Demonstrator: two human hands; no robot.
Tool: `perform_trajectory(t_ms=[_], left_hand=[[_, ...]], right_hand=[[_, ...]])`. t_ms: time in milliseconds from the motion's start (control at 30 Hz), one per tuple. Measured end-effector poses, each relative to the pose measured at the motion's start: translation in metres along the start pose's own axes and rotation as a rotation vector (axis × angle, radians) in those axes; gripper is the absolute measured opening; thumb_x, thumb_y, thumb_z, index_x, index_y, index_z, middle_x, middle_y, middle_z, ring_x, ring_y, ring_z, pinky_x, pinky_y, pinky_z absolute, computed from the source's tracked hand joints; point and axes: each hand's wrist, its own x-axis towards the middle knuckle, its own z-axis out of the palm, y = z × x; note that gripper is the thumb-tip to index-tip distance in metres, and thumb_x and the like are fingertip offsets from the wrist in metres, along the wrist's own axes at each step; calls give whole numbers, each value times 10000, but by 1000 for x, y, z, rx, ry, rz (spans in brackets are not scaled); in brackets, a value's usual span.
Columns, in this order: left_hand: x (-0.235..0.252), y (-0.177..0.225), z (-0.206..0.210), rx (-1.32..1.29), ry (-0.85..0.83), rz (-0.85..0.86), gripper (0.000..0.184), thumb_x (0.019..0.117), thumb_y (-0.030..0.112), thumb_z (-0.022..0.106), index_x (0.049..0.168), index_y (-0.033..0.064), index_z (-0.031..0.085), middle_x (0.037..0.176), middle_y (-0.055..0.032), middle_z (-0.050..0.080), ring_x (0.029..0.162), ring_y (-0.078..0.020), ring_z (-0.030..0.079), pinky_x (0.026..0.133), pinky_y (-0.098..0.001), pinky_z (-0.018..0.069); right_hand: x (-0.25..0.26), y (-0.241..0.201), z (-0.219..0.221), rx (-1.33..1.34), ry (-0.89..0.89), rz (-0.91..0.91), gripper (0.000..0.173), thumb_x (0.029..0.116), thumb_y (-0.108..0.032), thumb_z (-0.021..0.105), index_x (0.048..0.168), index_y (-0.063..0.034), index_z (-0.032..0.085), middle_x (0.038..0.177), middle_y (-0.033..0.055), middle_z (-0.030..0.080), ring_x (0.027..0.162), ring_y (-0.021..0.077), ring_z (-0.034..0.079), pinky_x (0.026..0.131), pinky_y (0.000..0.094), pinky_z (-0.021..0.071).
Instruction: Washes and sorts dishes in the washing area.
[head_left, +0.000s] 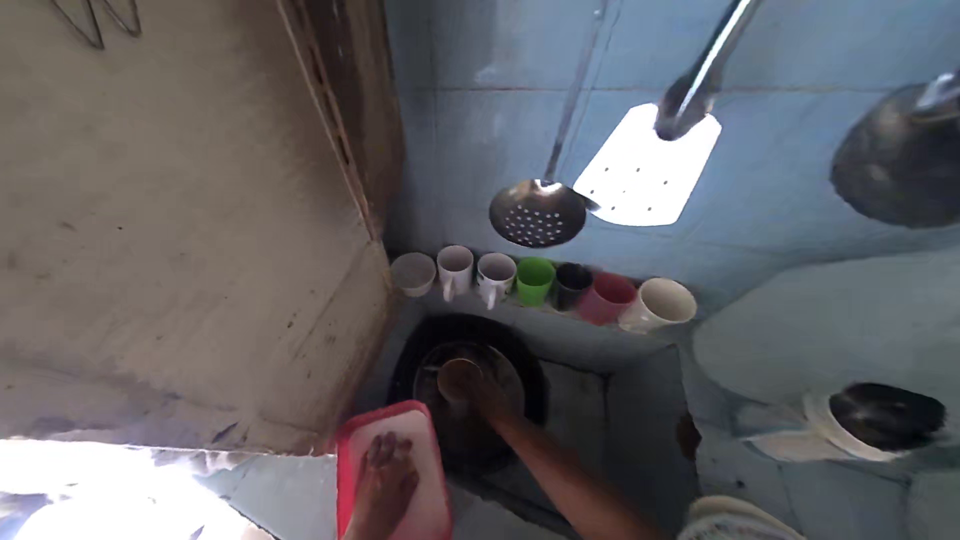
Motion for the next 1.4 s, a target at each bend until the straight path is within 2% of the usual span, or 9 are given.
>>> perform_trajectory(t_ms=[133,200,333,600,733,867,1033,1167,1400], left_hand=[[-1,7,-3,-16,-14,-18,515,1020,291,582,1478,61,542,1580,-239,421,1522,-433,282,1243,-563,201],[-2,7,-2,-7,-14,-19,512,1020,285,583,1478,60,541,1574,-247,423,1519,-440,284,1243,-558,207],[-2,7,1,-9,-9,-23,520,1012,278,598,1478,54,540,1574,-249,424,1518,-448,281,1237,-581,198],[0,7,-2,17,-63,-36,561,1013,294,606,1515,71,493,1602,-230,389,1538,-425,243,1245,-568,184],[3,0,-3,-13,-91,5,636,999,346,624,1553,92,439,1627,-207,355,1551,-415,206,1254,-569,153],[0,-6,-3,-90,-51,64,715,951,350,698,1554,74,429,1618,-240,350,1540,-449,211,1262,-565,155],[-15,1,-1,-24,-26,5,506,985,218,652,1458,64,558,1591,-243,393,1513,-442,284,1239,-566,235],[-13,-9,0,-210,56,10,474,951,120,661,1408,22,585,1549,-265,439,1456,-420,403,1202,-533,343],[-47,80,-61,-627,685,449,456,844,178,796,1227,-38,678,1309,-259,616,1212,-364,614,1027,-487,528]], right_hand=[[29,17,0,-18,22,4,592,1023,-286,593,1525,-14,433,1579,200,417,1486,353,357,1237,516,247],[51,51,35,-119,287,-143,482,922,-300,667,1267,35,655,1300,253,642,1240,400,602,1044,569,478],[31,75,49,-215,23,-37,551,1063,-251,510,1552,-22,402,1629,218,332,1531,415,245,1238,604,152],[-1,62,34,-121,-124,-1,451,1088,-151,443,1496,41,450,1565,250,417,1477,405,364,1225,526,264],[-15,60,8,-224,-83,-77,451,1004,-162,608,1421,3,561,1528,247,462,1453,421,382,1201,585,274],[-33,61,1,687,202,49,328,1002,-108,617,1280,66,597,1282,236,609,1180,293,592,1021,450,487],[-53,68,4,1402,356,306,358,1080,-198,492,1397,-31,491,1209,152,614,1017,199,624,835,366,543],[-95,28,-15,1712,227,26,337,1083,-146,404,1406,-53,424,1173,154,647,990,240,691,816,407,606],[-153,-63,-15,1271,158,-445,364,909,73,572,1272,42,570,1109,81,702,992,149,697,889,340,603]])
